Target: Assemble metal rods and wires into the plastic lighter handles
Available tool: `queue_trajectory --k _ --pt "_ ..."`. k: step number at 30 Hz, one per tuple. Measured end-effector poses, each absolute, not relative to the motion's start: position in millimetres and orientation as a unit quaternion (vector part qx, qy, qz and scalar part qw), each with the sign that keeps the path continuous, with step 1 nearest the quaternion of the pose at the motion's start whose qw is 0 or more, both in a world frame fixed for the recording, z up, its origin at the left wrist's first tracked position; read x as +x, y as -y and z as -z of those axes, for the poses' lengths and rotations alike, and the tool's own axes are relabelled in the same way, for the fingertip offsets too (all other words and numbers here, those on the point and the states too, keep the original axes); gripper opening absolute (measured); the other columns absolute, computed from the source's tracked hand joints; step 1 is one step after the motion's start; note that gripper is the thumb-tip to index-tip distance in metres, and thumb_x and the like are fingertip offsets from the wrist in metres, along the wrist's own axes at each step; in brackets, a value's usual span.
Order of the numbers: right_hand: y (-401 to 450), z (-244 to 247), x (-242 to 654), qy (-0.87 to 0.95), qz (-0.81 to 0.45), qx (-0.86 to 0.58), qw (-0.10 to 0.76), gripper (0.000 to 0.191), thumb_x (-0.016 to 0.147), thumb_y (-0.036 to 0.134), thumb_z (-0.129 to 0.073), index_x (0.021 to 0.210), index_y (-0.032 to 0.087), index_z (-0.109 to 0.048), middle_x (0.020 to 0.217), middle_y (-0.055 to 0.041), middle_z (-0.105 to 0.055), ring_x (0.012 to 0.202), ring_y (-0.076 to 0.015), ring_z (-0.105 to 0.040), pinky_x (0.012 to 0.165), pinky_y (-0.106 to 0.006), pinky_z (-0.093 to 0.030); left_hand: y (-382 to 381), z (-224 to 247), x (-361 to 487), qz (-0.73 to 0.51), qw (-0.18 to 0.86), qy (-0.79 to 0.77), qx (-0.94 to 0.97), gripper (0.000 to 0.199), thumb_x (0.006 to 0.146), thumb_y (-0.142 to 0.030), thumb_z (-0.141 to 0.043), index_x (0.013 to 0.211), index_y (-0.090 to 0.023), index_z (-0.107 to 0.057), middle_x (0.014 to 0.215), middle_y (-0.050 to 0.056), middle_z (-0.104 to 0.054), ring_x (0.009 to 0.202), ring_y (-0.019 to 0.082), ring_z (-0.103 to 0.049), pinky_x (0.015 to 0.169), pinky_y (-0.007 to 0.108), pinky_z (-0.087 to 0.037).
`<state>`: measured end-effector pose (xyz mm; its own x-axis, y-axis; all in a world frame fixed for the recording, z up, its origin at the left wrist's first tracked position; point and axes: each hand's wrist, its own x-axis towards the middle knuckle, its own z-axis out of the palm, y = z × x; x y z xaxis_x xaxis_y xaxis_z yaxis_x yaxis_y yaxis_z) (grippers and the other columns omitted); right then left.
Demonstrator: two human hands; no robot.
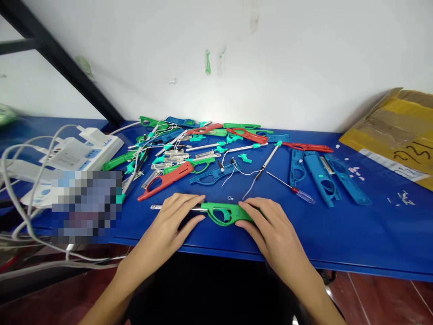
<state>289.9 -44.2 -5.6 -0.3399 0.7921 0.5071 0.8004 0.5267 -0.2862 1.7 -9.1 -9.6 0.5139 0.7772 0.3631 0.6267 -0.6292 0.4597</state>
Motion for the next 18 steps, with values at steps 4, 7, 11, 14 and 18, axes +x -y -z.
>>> queue_trajectory --k 4,7,11,14,18 --pt "49 8 294 0.765 -0.037 -0.524 0.372 0.027 0.113 0.036 -0.062 0.138 0.027 -0.069 0.127 -0.0079 -0.079 0.112 -0.0241 -0.076 0.096 -0.038 -0.061 10 11 0 -0.279 0.126 -0.411 0.859 0.042 0.115 -0.031 -0.060 0.156 -0.022 -0.053 0.135 0.010 -0.072 0.123 0.027 -0.065 0.108 0.046 -0.053" --pt "54 9 295 0.632 -0.145 -0.600 0.469 0.027 0.117 0.041 -0.050 0.134 0.029 -0.067 0.106 -0.0036 -0.081 0.085 -0.0192 -0.075 0.077 -0.033 -0.061 10 9 0 -0.283 0.102 -0.408 0.862 0.041 0.114 -0.031 -0.060 0.154 -0.021 -0.055 0.136 0.011 -0.072 0.124 0.028 -0.065 0.107 0.047 -0.053" --pt "56 7 295 0.541 -0.212 -0.656 0.482 0.037 0.116 0.053 -0.047 0.128 0.025 -0.069 0.090 -0.0023 -0.078 0.064 -0.0159 -0.064 0.061 -0.030 -0.054 14 0 9 -0.304 0.036 -0.356 0.883 0.029 0.115 -0.023 -0.058 0.144 -0.020 -0.062 0.141 0.011 -0.073 0.130 0.030 -0.063 0.118 0.055 -0.046" --pt "50 5 295 0.595 -0.172 -0.661 0.424 0.037 0.108 0.059 -0.061 0.114 0.024 -0.072 0.090 -0.0030 -0.078 0.072 -0.0182 -0.070 0.064 -0.029 -0.055 17 -6 23 -0.282 0.037 -0.326 0.901 0.026 0.114 -0.028 -0.061 0.138 -0.020 -0.066 0.144 0.011 -0.072 0.134 0.032 -0.062 0.119 0.056 -0.047" --pt "42 3 294 0.661 -0.142 -0.633 0.377 0.036 0.103 0.058 -0.072 0.093 0.023 -0.067 0.076 0.0006 -0.072 0.065 -0.0173 -0.068 0.061 -0.028 -0.055 19 -5 38 -0.241 0.041 -0.311 0.918 0.032 0.112 -0.033 -0.064 0.141 -0.017 -0.066 0.147 0.012 -0.071 0.136 0.035 -0.063 0.118 0.059 -0.049"
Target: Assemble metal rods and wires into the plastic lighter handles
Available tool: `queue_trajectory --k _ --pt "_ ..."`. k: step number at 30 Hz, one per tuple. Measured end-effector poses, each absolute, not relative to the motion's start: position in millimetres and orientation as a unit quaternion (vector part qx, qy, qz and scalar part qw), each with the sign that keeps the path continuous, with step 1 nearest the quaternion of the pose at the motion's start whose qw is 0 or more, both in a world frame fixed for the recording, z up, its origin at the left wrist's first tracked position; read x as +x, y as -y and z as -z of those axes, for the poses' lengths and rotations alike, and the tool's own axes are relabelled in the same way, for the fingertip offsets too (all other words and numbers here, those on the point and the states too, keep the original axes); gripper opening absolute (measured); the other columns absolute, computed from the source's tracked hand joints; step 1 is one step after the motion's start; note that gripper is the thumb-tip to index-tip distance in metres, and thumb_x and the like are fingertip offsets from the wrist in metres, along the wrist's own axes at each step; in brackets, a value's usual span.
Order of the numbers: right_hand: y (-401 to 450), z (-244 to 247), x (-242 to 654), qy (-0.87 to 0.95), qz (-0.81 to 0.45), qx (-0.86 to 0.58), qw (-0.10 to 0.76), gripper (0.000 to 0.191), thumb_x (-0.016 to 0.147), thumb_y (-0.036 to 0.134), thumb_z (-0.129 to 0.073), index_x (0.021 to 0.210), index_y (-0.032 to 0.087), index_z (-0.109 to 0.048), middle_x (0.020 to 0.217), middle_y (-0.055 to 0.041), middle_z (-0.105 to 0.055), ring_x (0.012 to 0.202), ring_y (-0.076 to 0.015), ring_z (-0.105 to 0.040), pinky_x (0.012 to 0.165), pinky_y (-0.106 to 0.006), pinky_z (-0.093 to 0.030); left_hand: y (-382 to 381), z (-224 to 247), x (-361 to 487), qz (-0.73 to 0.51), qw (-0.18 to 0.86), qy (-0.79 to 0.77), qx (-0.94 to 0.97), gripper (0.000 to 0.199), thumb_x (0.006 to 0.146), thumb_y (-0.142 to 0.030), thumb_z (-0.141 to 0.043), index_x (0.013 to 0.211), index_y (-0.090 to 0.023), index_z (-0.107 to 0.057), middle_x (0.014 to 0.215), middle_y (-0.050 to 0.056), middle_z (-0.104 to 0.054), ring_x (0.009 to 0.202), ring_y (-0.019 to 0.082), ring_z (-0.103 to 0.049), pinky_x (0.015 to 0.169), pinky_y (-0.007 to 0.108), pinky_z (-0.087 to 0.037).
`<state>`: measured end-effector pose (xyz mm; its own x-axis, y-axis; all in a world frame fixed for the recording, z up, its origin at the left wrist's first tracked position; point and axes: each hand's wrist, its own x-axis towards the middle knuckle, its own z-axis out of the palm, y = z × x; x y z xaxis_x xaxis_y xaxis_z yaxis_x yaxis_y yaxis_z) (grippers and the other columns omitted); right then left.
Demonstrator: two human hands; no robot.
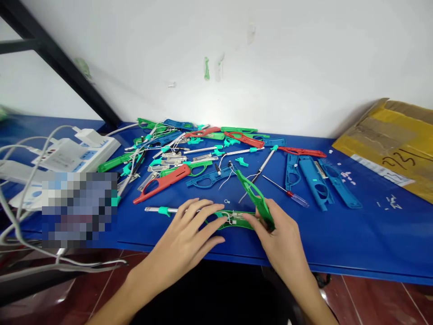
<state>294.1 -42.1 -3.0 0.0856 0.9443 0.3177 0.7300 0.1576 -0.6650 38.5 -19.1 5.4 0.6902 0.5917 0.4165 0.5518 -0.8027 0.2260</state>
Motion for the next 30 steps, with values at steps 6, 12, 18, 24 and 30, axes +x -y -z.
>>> queue_trajectory --k 6,12,18,24,30 --pt "46 4 293 0.727 -0.053 -0.583 0.359 0.027 0.108 0.049 -0.069 0.117 0.024 -0.070 0.083 -0.0003 -0.073 0.066 -0.0175 -0.067 0.061 -0.030 -0.054 20 0 37 -0.249 0.049 -0.319 0.913 0.032 0.116 -0.032 -0.056 0.143 -0.017 -0.064 0.142 0.011 -0.075 0.134 0.032 -0.065 0.121 0.059 -0.048" --pt "56 3 291 0.847 0.071 -0.439 0.293 0.021 0.106 0.014 -0.067 0.127 0.018 -0.070 0.088 -0.0028 -0.074 0.077 -0.0200 -0.060 0.076 -0.036 -0.047 20 2 35 -0.255 0.074 -0.314 0.911 0.030 0.116 -0.028 -0.055 0.142 -0.016 -0.063 0.145 0.011 -0.074 0.137 0.031 -0.065 0.122 0.059 -0.049" --pt "49 -5 282 0.891 0.075 -0.383 0.233 0.033 0.114 0.013 -0.047 0.141 0.015 -0.066 0.087 -0.0022 -0.070 0.082 -0.0209 -0.061 0.082 -0.036 -0.046 21 3 37 -0.279 0.093 -0.334 0.895 0.027 0.116 -0.023 -0.054 0.139 -0.015 -0.065 0.140 0.013 -0.075 0.133 0.030 -0.069 0.114 0.053 -0.060" --pt "47 -2 282 0.894 0.068 -0.392 0.207 0.045 0.103 0.000 -0.046 0.140 0.014 -0.067 0.090 -0.0032 -0.070 0.083 -0.0220 -0.061 0.082 -0.038 -0.046 20 3 38 -0.289 0.094 -0.326 0.895 0.022 0.114 -0.021 -0.059 0.133 -0.014 -0.069 0.136 0.014 -0.076 0.130 0.031 -0.071 0.110 0.054 -0.063" --pt "48 2 284 0.893 0.023 -0.401 0.202 0.059 0.092 -0.006 -0.045 0.145 0.015 -0.062 0.095 -0.0038 -0.074 0.085 -0.0228 -0.062 0.083 -0.040 -0.047 20 4 38 -0.281 0.106 -0.326 0.896 0.023 0.112 -0.019 -0.062 0.132 -0.013 -0.071 0.138 0.013 -0.075 0.133 0.032 -0.068 0.112 0.054 -0.062"
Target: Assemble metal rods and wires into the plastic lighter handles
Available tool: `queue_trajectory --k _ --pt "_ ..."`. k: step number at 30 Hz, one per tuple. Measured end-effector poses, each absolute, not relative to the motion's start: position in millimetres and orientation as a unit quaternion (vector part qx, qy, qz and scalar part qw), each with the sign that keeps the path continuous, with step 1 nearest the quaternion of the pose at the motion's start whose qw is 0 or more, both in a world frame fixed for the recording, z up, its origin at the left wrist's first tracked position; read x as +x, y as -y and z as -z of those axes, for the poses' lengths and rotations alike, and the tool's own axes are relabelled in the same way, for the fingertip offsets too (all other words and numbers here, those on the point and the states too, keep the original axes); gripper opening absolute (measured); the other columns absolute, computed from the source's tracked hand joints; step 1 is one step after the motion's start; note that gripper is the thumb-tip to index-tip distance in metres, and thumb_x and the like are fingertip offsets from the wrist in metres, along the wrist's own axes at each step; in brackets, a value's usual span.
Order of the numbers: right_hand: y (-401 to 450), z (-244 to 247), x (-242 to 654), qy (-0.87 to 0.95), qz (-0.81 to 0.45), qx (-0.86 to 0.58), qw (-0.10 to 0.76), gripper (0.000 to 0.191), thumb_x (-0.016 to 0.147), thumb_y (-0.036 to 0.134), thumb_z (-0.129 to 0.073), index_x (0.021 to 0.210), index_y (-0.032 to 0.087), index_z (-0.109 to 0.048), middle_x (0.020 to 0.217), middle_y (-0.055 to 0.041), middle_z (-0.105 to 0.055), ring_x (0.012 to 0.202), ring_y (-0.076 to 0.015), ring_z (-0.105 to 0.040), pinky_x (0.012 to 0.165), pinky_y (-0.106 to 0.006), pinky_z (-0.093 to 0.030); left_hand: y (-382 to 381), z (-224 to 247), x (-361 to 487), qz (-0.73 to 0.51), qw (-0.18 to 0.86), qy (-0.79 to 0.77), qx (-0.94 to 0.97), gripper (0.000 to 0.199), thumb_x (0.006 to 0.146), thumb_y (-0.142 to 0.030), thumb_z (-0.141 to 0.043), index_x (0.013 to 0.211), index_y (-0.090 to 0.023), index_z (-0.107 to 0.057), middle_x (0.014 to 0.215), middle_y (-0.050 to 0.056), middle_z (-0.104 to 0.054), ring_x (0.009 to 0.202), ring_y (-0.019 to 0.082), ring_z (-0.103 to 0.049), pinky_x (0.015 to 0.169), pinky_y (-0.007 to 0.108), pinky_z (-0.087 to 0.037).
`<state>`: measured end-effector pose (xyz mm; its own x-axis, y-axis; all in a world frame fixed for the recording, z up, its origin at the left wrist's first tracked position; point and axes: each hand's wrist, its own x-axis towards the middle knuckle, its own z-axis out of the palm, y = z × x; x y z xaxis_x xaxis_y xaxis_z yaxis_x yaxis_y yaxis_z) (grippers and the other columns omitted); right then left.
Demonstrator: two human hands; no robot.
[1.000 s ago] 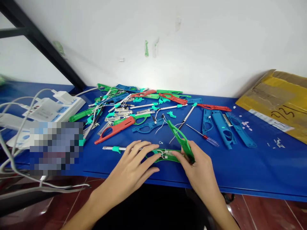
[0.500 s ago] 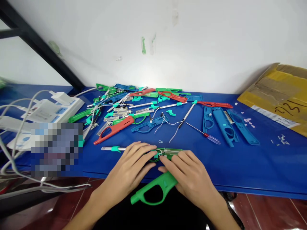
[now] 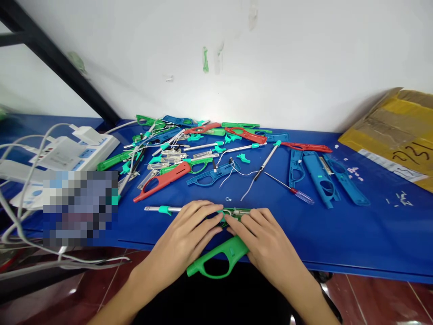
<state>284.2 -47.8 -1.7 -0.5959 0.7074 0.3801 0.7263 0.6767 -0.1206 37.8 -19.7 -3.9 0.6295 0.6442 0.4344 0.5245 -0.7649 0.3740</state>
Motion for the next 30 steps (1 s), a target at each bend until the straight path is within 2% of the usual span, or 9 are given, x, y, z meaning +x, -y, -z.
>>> queue_trajectory --k 3,9,14,20,30 --pt "46.8 0.9 283.1 0.892 0.003 -0.405 0.203 0.059 0.093 -0.008 -0.044 0.144 0.017 -0.061 0.100 -0.0040 -0.077 0.087 -0.0226 -0.064 0.084 -0.039 -0.046 19.6 4.9 37.4 -0.284 0.112 -0.325 0.895 0.023 0.113 -0.021 -0.062 0.133 -0.013 -0.071 0.139 0.013 -0.075 0.133 0.032 -0.068 0.111 0.052 -0.062" --pt "45.6 -1.6 278.7 0.888 0.003 -0.409 0.211 0.046 0.099 -0.006 -0.043 0.135 0.016 -0.063 0.099 -0.0046 -0.078 0.085 -0.0220 -0.063 0.081 -0.038 -0.045 19.4 4.7 37.5 -0.288 0.112 -0.323 0.895 0.023 0.113 -0.020 -0.061 0.131 -0.012 -0.072 0.140 0.012 -0.076 0.133 0.032 -0.068 0.111 0.051 -0.063" --pt "45.9 -0.3 279.4 0.886 -0.005 -0.411 0.217 0.049 0.096 -0.008 -0.044 0.134 0.016 -0.061 0.103 -0.0057 -0.079 0.088 -0.0225 -0.065 0.083 -0.039 -0.046 19.2 3.2 37.9 -0.290 0.114 -0.324 0.893 0.024 0.114 -0.023 -0.059 0.131 -0.013 -0.072 0.138 0.013 -0.077 0.131 0.031 -0.070 0.108 0.050 -0.065" --pt "44.8 3.6 282.5 0.883 -0.005 -0.410 0.229 0.051 0.091 -0.009 -0.047 0.132 0.018 -0.060 0.096 -0.0045 -0.077 0.085 -0.0224 -0.066 0.080 -0.038 -0.048 18.9 3.2 37.1 -0.294 0.117 -0.320 0.893 0.025 0.114 -0.022 -0.058 0.133 -0.013 -0.072 0.138 0.013 -0.076 0.131 0.031 -0.070 0.108 0.049 -0.066" --pt "48.7 7.6 282.2 0.882 0.010 -0.415 0.223 0.046 0.100 -0.002 -0.047 0.141 0.018 -0.059 0.099 -0.0061 -0.077 0.088 -0.0242 -0.068 0.083 -0.040 -0.051 18.7 5.1 36.8 -0.304 0.124 -0.317 0.890 0.025 0.114 -0.022 -0.058 0.135 -0.013 -0.068 0.137 0.014 -0.076 0.131 0.030 -0.069 0.107 0.048 -0.066"
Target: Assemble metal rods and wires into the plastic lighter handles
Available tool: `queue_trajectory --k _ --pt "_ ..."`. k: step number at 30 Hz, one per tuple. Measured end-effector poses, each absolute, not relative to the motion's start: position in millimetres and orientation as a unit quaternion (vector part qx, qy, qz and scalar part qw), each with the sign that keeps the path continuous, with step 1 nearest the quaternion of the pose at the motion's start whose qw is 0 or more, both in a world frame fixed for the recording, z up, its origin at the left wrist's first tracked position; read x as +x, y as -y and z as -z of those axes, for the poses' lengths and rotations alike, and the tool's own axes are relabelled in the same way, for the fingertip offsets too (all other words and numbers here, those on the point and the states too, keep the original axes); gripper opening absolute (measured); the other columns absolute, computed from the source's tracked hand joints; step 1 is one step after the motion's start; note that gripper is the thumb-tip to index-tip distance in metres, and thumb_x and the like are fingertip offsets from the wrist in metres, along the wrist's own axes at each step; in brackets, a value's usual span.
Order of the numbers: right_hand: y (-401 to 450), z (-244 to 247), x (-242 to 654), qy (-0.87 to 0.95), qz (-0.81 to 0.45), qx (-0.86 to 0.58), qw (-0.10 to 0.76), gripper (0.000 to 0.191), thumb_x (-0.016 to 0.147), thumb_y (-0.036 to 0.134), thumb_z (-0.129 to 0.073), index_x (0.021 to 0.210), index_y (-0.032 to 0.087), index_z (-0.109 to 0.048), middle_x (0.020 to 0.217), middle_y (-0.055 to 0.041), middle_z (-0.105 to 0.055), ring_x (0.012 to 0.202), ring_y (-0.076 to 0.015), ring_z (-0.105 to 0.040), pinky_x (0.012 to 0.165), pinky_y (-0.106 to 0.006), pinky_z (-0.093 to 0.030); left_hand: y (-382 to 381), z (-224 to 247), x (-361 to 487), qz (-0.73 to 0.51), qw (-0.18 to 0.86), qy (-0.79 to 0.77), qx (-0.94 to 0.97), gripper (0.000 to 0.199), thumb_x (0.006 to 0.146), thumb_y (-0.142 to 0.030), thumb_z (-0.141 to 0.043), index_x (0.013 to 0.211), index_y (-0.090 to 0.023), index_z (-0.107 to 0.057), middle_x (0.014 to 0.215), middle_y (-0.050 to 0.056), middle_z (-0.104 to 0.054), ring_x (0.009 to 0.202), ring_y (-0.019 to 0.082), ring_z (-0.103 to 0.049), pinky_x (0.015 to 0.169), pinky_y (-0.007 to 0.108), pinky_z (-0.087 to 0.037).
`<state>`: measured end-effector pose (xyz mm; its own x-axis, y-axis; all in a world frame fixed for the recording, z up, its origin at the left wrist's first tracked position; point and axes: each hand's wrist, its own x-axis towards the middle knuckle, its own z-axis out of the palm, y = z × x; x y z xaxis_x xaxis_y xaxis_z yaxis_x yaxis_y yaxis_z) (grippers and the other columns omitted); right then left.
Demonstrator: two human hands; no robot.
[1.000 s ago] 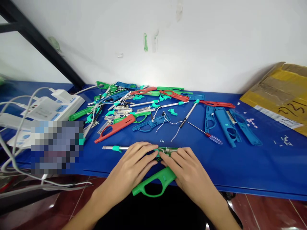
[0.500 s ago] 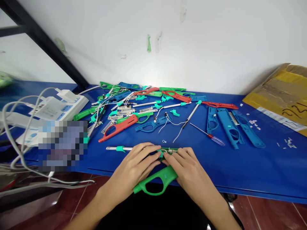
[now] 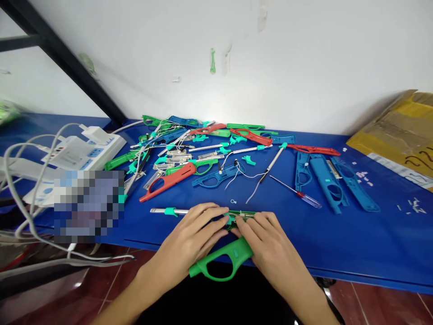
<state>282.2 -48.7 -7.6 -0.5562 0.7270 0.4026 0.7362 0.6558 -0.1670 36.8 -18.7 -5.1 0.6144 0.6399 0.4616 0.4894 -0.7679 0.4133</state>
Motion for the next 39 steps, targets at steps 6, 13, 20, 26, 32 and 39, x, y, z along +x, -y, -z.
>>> queue_trajectory --k 6,13,20,26,32,39 --pt "53 6 292 0.833 -0.042 -0.472 0.284 0.060 0.105 0.017 -0.063 0.162 0.021 -0.046 0.097 -0.0051 -0.074 0.086 -0.0227 -0.069 0.078 -0.034 -0.056 19 4 36 -0.291 0.147 -0.323 0.888 0.026 0.112 -0.021 -0.062 0.137 -0.014 -0.066 0.140 0.013 -0.074 0.131 0.031 -0.067 0.109 0.051 -0.061" --pt "65 2 307 0.748 -0.097 -0.515 0.406 0.070 0.107 0.081 -0.032 0.143 0.026 -0.054 0.084 -0.0019 -0.069 0.065 -0.0204 -0.071 0.058 -0.030 -0.055 18 -7 24 -0.319 0.196 -0.334 0.865 0.033 0.113 -0.030 -0.063 0.146 -0.023 -0.058 0.154 0.011 -0.068 0.147 0.028 -0.059 0.127 0.056 -0.043" --pt "51 -9 311 0.808 -0.054 -0.507 0.296 0.049 0.115 0.066 -0.036 0.132 0.025 -0.055 0.103 -0.0064 -0.075 0.063 -0.0184 -0.072 0.056 -0.030 -0.056 -5 -7 -17 -0.383 0.173 -0.389 0.820 0.019 0.112 -0.021 -0.066 0.130 -0.025 -0.070 0.134 0.006 -0.076 0.127 0.023 -0.068 0.113 0.044 -0.051" --pt "43 1 302 0.828 0.023 -0.476 0.295 0.034 0.113 0.041 -0.059 0.141 0.021 -0.057 0.115 -0.0100 -0.071 0.098 -0.0241 -0.073 0.084 -0.036 -0.058 -1 1 -19 -0.332 0.108 -0.383 0.855 0.019 0.110 -0.024 -0.070 0.128 -0.022 -0.070 0.132 0.006 -0.077 0.121 0.026 -0.067 0.109 0.046 -0.048" --pt "40 2 295 0.854 0.034 -0.456 0.249 0.037 0.113 0.033 -0.061 0.148 0.019 -0.061 0.123 -0.0106 -0.071 0.109 -0.0244 -0.066 0.098 -0.040 -0.050 -3 -3 -10 -0.294 0.089 -0.365 0.879 0.013 0.112 -0.022 -0.064 0.123 -0.020 -0.072 0.133 0.006 -0.077 0.120 0.027 -0.064 0.109 0.049 -0.045" --pt "38 6 293 0.860 0.001 -0.460 0.221 0.037 0.115 0.040 -0.056 0.148 0.022 -0.062 0.128 -0.0099 -0.071 0.115 -0.0248 -0.067 0.101 -0.041 -0.052 -8 1 -9 -0.288 0.150 -0.370 0.870 0.009 0.112 -0.025 -0.064 0.110 -0.021 -0.072 0.130 0.003 -0.077 0.117 0.024 -0.064 0.102 0.043 -0.048"
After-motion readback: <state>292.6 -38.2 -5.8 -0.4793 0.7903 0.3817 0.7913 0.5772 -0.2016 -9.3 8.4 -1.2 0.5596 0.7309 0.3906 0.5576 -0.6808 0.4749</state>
